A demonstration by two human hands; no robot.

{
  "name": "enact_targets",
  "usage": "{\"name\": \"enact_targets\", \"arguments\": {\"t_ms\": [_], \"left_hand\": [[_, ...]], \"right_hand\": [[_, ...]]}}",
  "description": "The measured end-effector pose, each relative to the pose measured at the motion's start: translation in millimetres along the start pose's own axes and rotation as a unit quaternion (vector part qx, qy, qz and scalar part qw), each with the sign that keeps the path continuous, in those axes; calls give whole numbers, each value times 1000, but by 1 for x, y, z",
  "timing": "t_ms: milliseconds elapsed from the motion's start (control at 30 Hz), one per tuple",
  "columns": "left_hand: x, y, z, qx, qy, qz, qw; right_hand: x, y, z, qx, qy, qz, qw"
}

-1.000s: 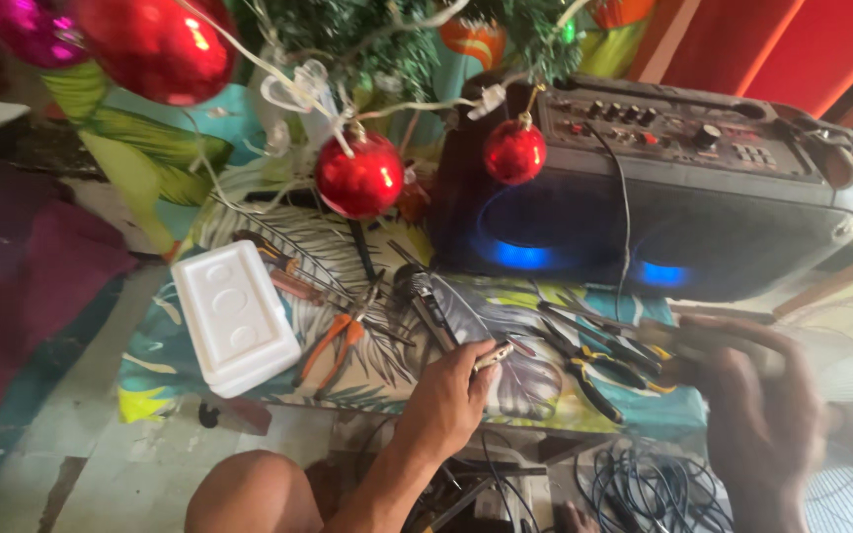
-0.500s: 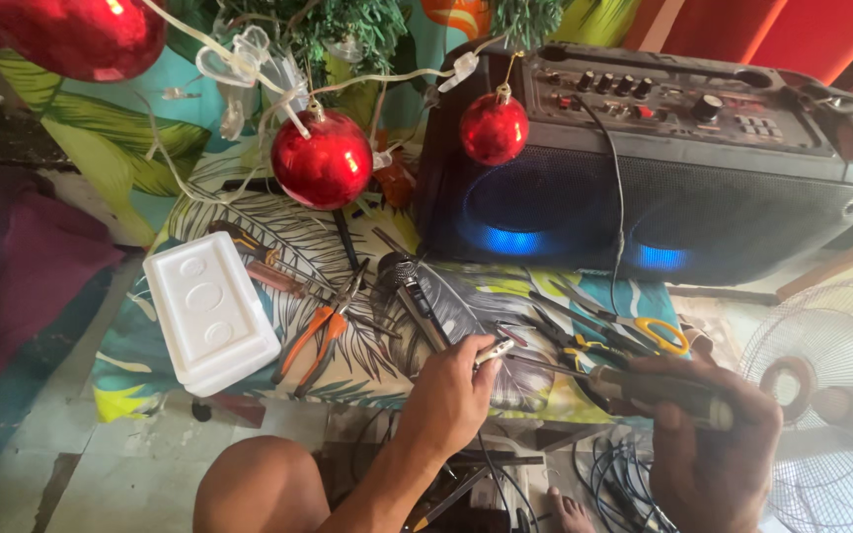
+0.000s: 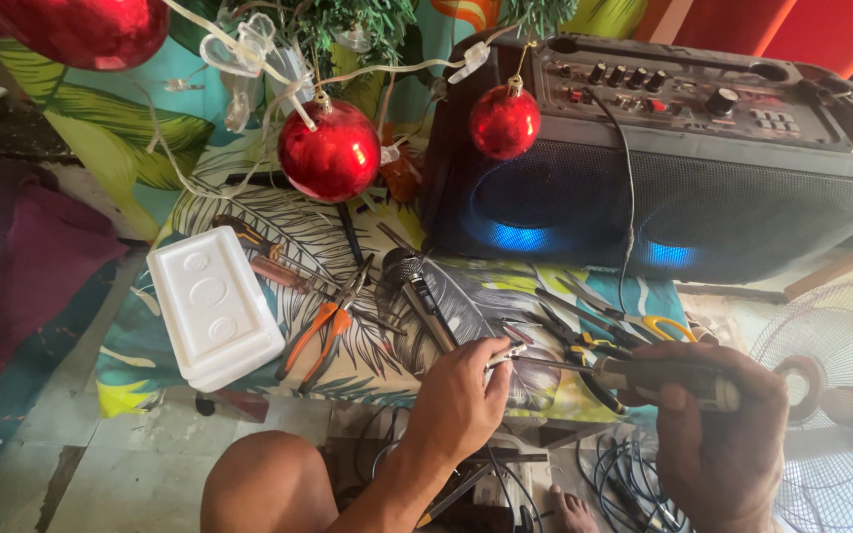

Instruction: The person sits on the floor and repairs a wired microphone, unscrewing its body and working on the connector and internal wiring by hand. They handle a cable and connector, then hold the reassembled microphone near a powered speaker, tapping and handling it.

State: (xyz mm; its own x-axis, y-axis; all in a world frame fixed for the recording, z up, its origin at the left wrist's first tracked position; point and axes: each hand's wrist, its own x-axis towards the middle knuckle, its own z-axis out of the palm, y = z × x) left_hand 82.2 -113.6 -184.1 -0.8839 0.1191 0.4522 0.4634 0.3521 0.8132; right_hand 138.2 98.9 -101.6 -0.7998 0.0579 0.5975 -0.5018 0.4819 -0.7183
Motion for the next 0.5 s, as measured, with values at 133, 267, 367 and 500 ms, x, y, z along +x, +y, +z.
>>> {"name": "enact_targets", "arguments": {"t_ms": [133, 267, 367, 500], "left_hand": [[0, 2, 1, 3, 0, -7, 1000], [2, 4, -1, -16, 3, -4, 1000], [2, 5, -2, -14, 7, 3, 1000], [3, 6, -2, -18, -4, -14, 1000]], "right_hand": [[2, -3, -3, -35, -17, 36, 999], [-2, -2, 2, -19, 10, -54, 998], [-3, -1, 2, -23, 2, -27, 999], [-4, 2, 0, -47, 4, -60, 997]]}}
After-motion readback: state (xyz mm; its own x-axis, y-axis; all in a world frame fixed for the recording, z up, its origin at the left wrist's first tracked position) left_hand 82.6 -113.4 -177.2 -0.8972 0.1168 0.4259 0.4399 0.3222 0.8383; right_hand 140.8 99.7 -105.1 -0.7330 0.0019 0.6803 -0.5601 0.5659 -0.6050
